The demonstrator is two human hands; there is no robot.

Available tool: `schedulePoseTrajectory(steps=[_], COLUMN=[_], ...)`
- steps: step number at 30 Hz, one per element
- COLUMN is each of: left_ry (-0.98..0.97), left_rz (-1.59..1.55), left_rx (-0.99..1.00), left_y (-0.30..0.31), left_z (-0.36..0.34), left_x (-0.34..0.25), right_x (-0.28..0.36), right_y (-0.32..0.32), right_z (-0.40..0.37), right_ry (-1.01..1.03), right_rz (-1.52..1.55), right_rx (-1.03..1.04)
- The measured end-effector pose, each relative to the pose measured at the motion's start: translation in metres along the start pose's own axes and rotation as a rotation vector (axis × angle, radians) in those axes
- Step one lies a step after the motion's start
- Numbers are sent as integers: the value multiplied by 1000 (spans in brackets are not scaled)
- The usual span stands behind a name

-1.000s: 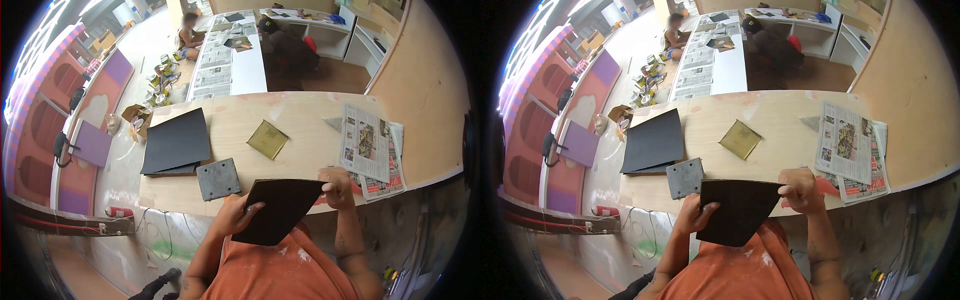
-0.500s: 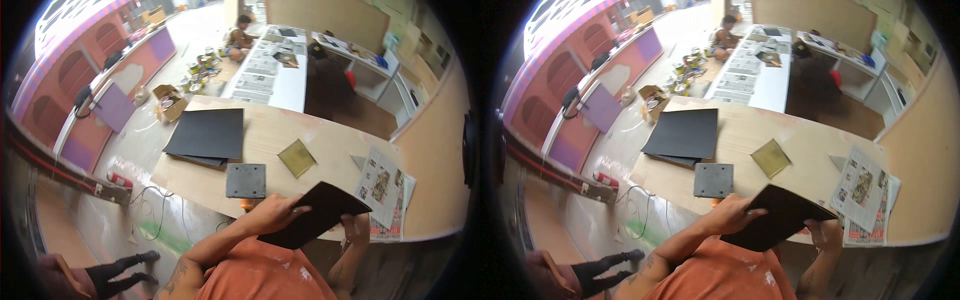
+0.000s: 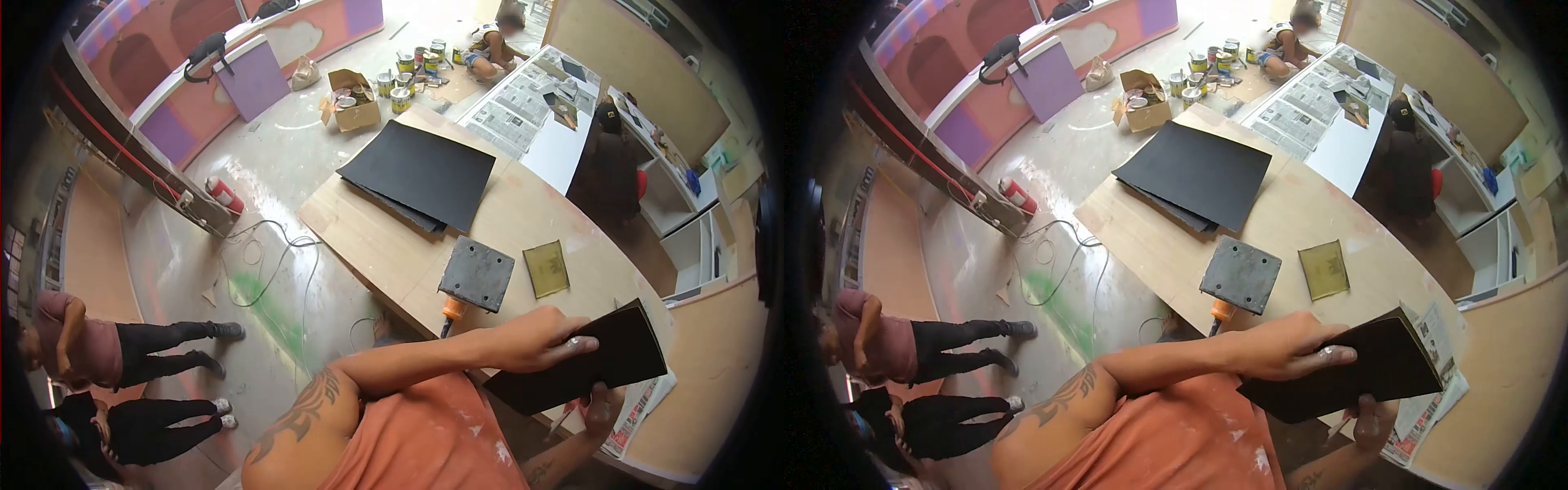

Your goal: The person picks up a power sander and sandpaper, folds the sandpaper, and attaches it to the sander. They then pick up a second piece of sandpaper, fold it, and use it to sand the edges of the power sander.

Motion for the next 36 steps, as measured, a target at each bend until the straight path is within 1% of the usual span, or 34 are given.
schedulePoseTrajectory(steps=[1, 2, 3, 4, 5, 6, 7, 8, 9, 10, 12, 13, 14, 15, 16, 17, 18, 19, 20, 21, 22, 23, 24, 25, 26, 28, 30, 32, 33, 34, 36], left_ry=[80, 159, 158, 135, 112, 112, 239, 368, 304, 305, 167, 165, 226, 286, 288, 240, 192, 196, 133, 69, 71, 46, 21, 99, 103, 156, 157, 209, 171, 171, 239], left_rz=[-88, -177, -185, -227, -266, -268, -223, -177, -172, -172, -160, -161, -64, 35, 34, 61, 87, 84, 73, 63, 60, 45, 30, -13, -16, 21, 47, 98, 85, 82, 90], left_rx=[6, 11, 2, 4, 7, 3, 17, 32, -3, -3, -84, -86, -31, 28, 32, 11, -8, 1, -34, -70, -61, -95, -129, -120, -109, -87, -66, -90, -96, -88, -111], left_y=[3, 5, 6, 7, 7, 10, 14, 16, 15, 13, 12, 13, 13, 15, 14, 13, 12, 11, 10, 9, 8, 8, 9, 12, 13, 12, 12, 13, 13, 13, 13], left_z=[-2, -4, -9, -15, -19, -21, -24, -27, -29, -31, -31, -30, -30, -29, -29, -28, -26, -25, -24, -22, -21, -20, -19, -17, -17, -15, -11, -8, -6, -5, -3], left_x=[-4, -6, -2, 5, 9, 7, 5, 5, 8, 12, 15, 15, 14, 13, 11, 9, 9, 11, 15, 17, 17, 17, 14, 6, 5, 4, 2, 5, 5, 3, -2], right_x=[4, 9, 12, 2, -15, -14, -11, -6, 2, -1, -11, -2, -6, -12, -15, -15, -14, -13, -13, -13, -13, -19, -23, -23, -21, 1, -4, -13, -13, -14, -16], right_y=[-2, -6, -7, -5, 0, -1, -1, -5, -10, -15, -27, -25, -24, -25, -25, -24, -23, -22, -24, -28, -30, -27, -24, -22, -23, -27, -26, -26, -29, -32, -38], right_z=[2, 3, 4, 4, 4, 7, 9, 12, 14, 10, 3, 9, 5, 2, -2, -1, 2, 4, 4, 5, 5, 5, 7, 7, 3, 3, 2, 3, 3, 3, 4], right_ry=[-2, -23, -43, -44, -11, 22, 22, 33, 43, 43, -26, 21, 17, -81, -179, -183, -153, -125, -131, -76, -18, -22, 43, 105, 97, -161, -172, -153, -118, -122, -9], right_rz=[-7, -13, -20, -24, -139, -252, -253, -103, 49, 49, 124, 130, 128, 85, 43, 44, 76, 107, 108, 214, 319, 320, 210, 99, 101, 101, 85, 18, 100, 100, 194], right_rx=[8, -41, -90, -83, -123, -164, -161, -37, 85, 86, 136, 243, 245, 189, 131, 126, 146, 165, 157, 160, 161, 152, 263, 374, 365, 202, 171, 206, 181, 173, 211])
Point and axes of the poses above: each hand's wrist, its own z-axis towards the middle knuckle, its own y-axis out of the back of the hand, x = y × z, the point moved 1 cm from there along z, towards the middle knuckle, and after that the axes turned 14 degrees about -z, right-handed, at the moved point
